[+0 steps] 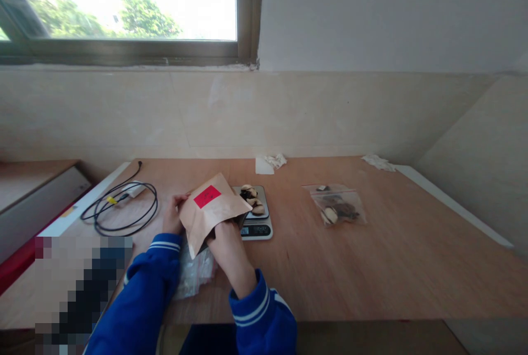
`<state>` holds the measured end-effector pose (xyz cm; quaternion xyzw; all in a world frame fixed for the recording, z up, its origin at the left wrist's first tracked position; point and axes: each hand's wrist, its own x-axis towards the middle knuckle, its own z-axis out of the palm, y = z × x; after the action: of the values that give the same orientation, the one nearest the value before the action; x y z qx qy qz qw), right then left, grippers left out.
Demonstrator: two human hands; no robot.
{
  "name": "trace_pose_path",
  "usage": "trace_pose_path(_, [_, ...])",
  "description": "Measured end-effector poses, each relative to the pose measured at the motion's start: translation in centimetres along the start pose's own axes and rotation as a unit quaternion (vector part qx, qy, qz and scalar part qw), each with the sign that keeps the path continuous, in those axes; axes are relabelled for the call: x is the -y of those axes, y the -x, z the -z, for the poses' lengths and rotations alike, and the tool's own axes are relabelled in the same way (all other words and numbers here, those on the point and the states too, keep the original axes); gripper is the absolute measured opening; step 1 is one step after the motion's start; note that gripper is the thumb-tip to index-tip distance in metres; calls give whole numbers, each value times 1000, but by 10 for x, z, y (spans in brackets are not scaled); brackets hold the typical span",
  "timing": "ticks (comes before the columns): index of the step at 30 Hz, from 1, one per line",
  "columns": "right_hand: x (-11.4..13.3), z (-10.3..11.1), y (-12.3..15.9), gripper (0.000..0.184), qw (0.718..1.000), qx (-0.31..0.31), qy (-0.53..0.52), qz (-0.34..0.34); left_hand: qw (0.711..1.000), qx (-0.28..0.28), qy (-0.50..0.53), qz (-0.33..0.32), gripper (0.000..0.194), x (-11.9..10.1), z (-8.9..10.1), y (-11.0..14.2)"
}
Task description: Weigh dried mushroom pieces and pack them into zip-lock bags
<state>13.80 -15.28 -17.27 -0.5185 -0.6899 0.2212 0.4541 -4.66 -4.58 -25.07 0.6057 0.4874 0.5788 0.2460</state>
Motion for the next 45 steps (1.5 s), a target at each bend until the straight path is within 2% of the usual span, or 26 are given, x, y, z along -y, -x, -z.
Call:
trace_pose_path(3, [5, 11, 7, 26, 999, -2, 14, -41, 1000, 1, -5, 3, 27, 2, 0, 0])
trace_pose_path(7, [11, 28, 9, 12, 996, -66, -9, -61, 1000, 4, -11, 14, 29, 1, 0, 0])
trace_pose_path(11, [13, 49, 14, 11, 991, -107, -70, -28, 999, -4, -25, 29, 29, -1, 0, 0])
trace_pose_path(15, [-5, 65, 23, 11, 986, -138, -92, 6, 998, -23, -43, 50, 32, 2, 1, 0])
trace_pose_path(18, [-31, 69, 26, 13, 988, -150, -26, 7, 996, -40, -42, 62, 36, 8, 1, -1])
trace_pose_path(23, [-70, 62, 21, 15, 984, -108, 137, 39, 996, -39, -9, 80, 42, 12, -1, -2])
trace_pose_path(27, [-87, 54, 13, 15, 967, -91, 231, 53, 997, -34, 0, 74, 44, 12, -2, -2])
trace_pose_path(31, [-95, 50, 10, 21, 958, -88, 266, 57, 996, -33, 0, 85, 46, 12, -2, -2])
trace_pose_path(36, [-101, 52, 23, 33, 968, -111, 219, 49, 994, -55, -60, 76, 42, 8, -2, 0])
trace_pose_path(42, [-119, 66, 56, 30, 979, -169, 106, -41, 992, -71, -91, 59, 41, 8, 0, 0])
trace_pose_path(45, [-127, 70, 67, 26, 977, -179, 80, -86, 988, -68, -110, 81, 41, 11, 0, -1])
